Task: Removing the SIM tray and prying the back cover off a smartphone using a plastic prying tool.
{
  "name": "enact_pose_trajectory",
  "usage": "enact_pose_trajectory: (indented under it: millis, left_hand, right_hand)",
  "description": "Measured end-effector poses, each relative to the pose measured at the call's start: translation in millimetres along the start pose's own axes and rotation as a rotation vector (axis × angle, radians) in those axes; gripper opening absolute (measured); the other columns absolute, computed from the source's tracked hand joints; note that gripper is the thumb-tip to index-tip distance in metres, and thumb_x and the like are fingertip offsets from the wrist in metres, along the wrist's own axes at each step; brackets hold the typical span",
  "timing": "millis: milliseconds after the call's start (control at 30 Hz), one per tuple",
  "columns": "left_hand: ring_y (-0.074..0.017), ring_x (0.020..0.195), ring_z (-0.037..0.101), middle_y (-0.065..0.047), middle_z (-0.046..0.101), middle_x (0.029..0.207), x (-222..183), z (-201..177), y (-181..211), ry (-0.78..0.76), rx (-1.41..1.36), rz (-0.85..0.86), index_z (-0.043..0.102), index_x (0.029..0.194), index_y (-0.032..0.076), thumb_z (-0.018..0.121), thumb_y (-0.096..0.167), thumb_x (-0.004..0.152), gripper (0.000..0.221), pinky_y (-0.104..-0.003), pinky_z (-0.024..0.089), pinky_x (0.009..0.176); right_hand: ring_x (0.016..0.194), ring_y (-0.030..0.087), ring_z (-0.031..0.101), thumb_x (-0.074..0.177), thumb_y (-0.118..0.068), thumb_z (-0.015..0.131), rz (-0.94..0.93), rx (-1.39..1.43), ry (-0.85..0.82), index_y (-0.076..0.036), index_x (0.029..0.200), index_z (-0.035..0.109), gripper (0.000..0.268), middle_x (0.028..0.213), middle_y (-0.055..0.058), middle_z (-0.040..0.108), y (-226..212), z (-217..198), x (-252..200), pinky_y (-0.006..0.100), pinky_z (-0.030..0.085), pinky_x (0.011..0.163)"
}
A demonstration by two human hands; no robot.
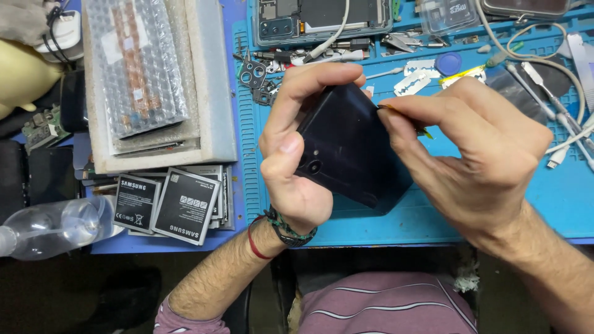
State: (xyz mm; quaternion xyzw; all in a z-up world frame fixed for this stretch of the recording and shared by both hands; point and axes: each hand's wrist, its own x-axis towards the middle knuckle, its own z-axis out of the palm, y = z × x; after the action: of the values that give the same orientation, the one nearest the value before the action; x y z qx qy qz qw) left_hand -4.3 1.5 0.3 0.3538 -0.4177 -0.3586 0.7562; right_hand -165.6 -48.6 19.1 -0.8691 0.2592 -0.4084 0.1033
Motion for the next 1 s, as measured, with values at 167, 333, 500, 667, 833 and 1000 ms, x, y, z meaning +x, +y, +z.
enact_pose_trajectory:
  millis: [167, 333, 500, 667, 833, 1000]
  left_hand:
    - [-0.0200, 0.117, 0.068, -0.008, 0.067, 0.128, -1.0, 0.1, -0.2, -0.012, 0.015, 0.018, 0.069, 0.129, 0.003, 0.042, 0.051, 0.103, 0.061, -0.034, 0.055, 0.108]
    - [-0.0208, 0.119, 0.068, -0.010, 0.068, 0.126, -0.9, -0.1, 1.5, -0.008, 0.013, 0.021, 0.069, 0.130, 0.003, 0.042, 0.049, 0.103, 0.060, -0.034, 0.055, 0.111]
    - [-0.0182, 0.119, 0.066, -0.007, 0.068, 0.127, -3.3, -1.0, 0.5, -0.007, 0.084, 0.036, 0.070, 0.131, 0.006, 0.041, 0.051, 0.104, 0.061, -0.032, 0.051, 0.112]
    - [-0.0189, 0.121, 0.065, -0.010, 0.070, 0.132, -6.7, -2.0, 1.8, -0.006, 0.130, 0.030, 0.069, 0.137, 0.005, 0.041, 0.051, 0.105, 0.063, -0.033, 0.050, 0.115]
    - [-0.0258, 0.119, 0.073, -0.016, 0.070, 0.139, -8.8, 1.8, -2.2, -0.003, -0.028, 0.008, 0.062, 0.147, -0.002, 0.048, 0.050, 0.104, 0.069, -0.039, 0.061, 0.109]
    - [-0.0261, 0.129, 0.073, -0.014, 0.068, 0.145, -8.6, -1.8, 0.6, 0.005, 0.032, -0.027, 0.063, 0.145, -0.001, 0.047, 0.053, 0.103, 0.070, -0.038, 0.060, 0.115]
  right_hand:
    - [0.082, 0.032, 0.064, 0.115, 0.016, 0.081, 0.016, 0.002, 0.047, 0.013, 0.111, 0.080, 0.005, 0.100, 0.023, 0.077, -5.5, 3.7, 4.3, 0.043, 0.049, 0.079]
    - [0.079, 0.032, 0.059, 0.114, 0.020, 0.079, -0.011, 0.001, 0.085, 0.012, 0.110, 0.079, 0.009, 0.098, 0.021, 0.077, -8.6, 8.4, 12.6, 0.044, 0.048, 0.078]
    - [0.081, 0.033, 0.057, 0.119, 0.017, 0.082, -0.006, -0.021, 0.104, 0.014, 0.114, 0.080, 0.006, 0.096, 0.021, 0.074, -13.4, 8.7, 18.2, 0.044, 0.046, 0.076]
    - [0.083, 0.033, 0.062, 0.119, 0.017, 0.083, -0.012, -0.014, 0.114, 0.014, 0.112, 0.079, 0.008, 0.098, 0.023, 0.074, -16.4, 7.4, 21.3, 0.043, 0.049, 0.078]
    - [0.085, 0.033, 0.063, 0.119, 0.015, 0.082, -0.008, -0.006, 0.097, 0.015, 0.118, 0.082, 0.001, 0.100, 0.024, 0.075, -15.2, 6.1, 18.8, 0.043, 0.051, 0.080]
    - [0.079, 0.034, 0.058, 0.117, 0.017, 0.082, -0.039, -0.038, 0.099, 0.015, 0.111, 0.080, 0.007, 0.097, 0.021, 0.076, -9.9, 7.6, 11.2, 0.044, 0.046, 0.074]
